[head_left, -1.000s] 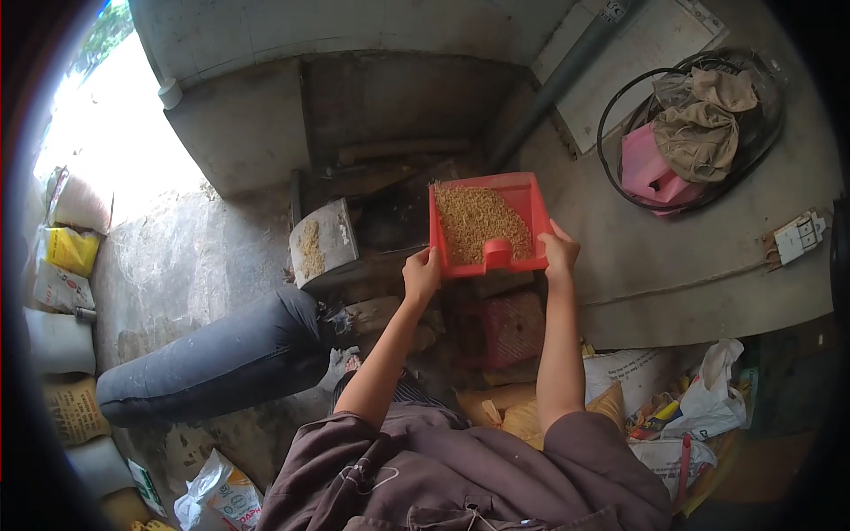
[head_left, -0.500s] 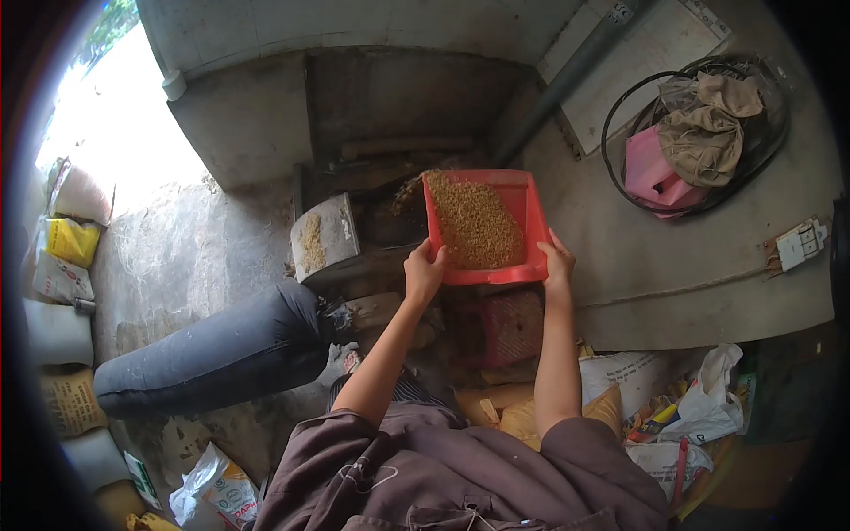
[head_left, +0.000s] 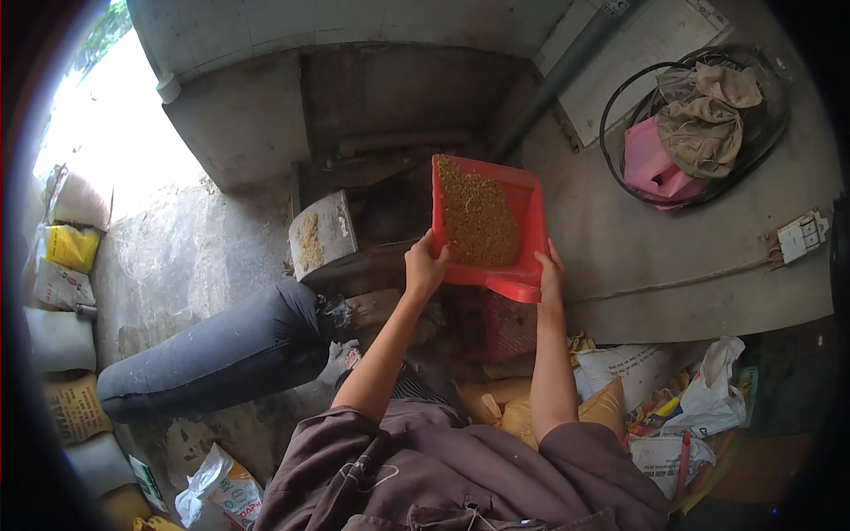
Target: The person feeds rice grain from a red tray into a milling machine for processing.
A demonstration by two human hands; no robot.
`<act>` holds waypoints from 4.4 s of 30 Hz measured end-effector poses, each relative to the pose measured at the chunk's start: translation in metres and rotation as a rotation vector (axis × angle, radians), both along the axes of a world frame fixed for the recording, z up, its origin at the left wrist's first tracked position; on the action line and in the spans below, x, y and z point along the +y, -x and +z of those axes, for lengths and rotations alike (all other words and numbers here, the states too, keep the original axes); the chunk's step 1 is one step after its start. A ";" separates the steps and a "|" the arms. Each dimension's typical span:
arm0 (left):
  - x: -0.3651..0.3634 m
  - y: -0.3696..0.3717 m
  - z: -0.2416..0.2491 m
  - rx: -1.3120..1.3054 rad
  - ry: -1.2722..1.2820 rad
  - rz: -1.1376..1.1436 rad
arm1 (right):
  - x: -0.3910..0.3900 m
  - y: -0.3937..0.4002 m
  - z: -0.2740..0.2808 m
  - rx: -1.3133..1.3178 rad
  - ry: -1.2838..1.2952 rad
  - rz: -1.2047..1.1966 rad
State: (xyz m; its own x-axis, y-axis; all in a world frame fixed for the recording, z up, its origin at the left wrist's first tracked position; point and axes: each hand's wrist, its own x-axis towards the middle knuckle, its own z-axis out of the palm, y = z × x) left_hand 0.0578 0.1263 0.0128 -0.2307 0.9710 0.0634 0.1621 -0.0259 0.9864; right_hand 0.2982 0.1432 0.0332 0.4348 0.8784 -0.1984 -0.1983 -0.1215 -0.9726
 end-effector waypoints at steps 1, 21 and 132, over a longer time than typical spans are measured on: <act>-0.001 0.000 0.001 0.003 0.007 -0.004 | 0.000 -0.001 0.000 0.001 -0.009 0.003; -0.009 -0.012 -0.004 0.038 0.027 0.004 | -0.008 -0.018 0.007 -0.016 -0.010 0.017; 0.005 -0.019 -0.010 -0.121 0.219 0.117 | 0.026 -0.026 0.019 -0.083 0.044 -0.002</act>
